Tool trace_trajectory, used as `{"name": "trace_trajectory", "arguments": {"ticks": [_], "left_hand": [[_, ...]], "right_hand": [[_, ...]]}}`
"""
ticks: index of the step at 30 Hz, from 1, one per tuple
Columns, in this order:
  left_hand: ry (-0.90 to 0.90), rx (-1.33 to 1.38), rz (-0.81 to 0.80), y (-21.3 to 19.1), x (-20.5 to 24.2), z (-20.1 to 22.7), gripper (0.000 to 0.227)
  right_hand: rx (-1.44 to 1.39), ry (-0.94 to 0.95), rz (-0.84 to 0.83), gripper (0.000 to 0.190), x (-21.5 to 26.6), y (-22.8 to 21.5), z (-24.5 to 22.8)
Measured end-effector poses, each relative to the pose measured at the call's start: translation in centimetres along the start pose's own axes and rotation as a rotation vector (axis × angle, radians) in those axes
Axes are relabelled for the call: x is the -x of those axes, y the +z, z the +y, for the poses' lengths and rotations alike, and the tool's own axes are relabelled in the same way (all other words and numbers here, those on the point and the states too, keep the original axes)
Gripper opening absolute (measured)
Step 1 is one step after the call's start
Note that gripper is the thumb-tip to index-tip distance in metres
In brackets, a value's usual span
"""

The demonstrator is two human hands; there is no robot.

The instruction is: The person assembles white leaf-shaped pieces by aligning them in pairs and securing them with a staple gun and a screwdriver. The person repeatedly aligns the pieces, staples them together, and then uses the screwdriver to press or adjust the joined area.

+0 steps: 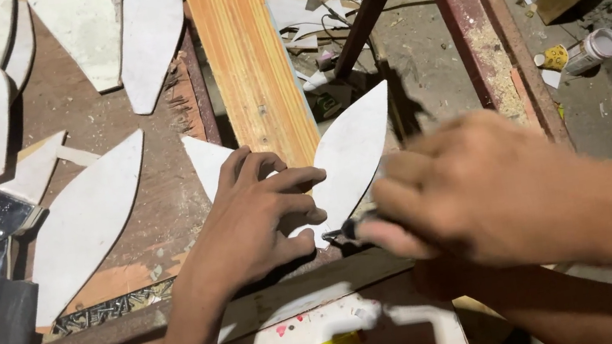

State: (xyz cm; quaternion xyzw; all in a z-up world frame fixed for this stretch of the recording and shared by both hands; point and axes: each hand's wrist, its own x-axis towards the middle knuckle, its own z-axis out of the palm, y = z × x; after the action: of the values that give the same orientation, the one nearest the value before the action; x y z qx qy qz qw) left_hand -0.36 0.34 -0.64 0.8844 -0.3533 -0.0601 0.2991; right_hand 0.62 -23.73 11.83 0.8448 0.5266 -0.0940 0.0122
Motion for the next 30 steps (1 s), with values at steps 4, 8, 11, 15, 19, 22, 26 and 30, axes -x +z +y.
{"name": "trace_trajectory", "arguments": {"ticks": [4,8,11,15,19,22,26,30], "left_hand": [[-0.032,0.004,-0.067,-0.3,-0.2,0.1,0.02],[-0.027,0.011,-0.027,0.0,0.2,0.0,0.018],[-0.019,0.011,-0.016,0.0,0.1,-0.2,0.019],[0.004,0.015,0.01,0.1,0.2,-0.2,0.02],[0.013,0.003,0.018,0.0,0.3,-0.2,0.019],[-0.015,0.007,-0.004,0.1,0.3,-0.1,0.017],[-0.029,-0.003,0.012,0.3,0.3,-0.1,0.02],[-0.086,-0.015,-0.026,0.1,0.4,0.1,0.022]], "right_hand": [[-0.224,0.554,-0.306,0.068,-1.7,-1.8,-1.1],[-0.067,0.394,-0.275,0.046,-1.2,-2.4,-1.1],[-0.016,-0.001,-0.068,0.034,-0.6,-2.0,-0.6],[0.127,-0.297,0.073,0.027,-1.0,-2.1,-0.6],[-0.054,0.112,-0.027,0.042,-2.4,-1.3,-1.6],[-0.126,0.662,-0.731,0.065,-4.4,-3.7,-2.6],[-0.077,0.342,-0.437,0.042,-2.6,-2.4,-1.8],[-0.029,-0.095,-0.204,0.048,-0.8,-2.2,-0.6]]}}
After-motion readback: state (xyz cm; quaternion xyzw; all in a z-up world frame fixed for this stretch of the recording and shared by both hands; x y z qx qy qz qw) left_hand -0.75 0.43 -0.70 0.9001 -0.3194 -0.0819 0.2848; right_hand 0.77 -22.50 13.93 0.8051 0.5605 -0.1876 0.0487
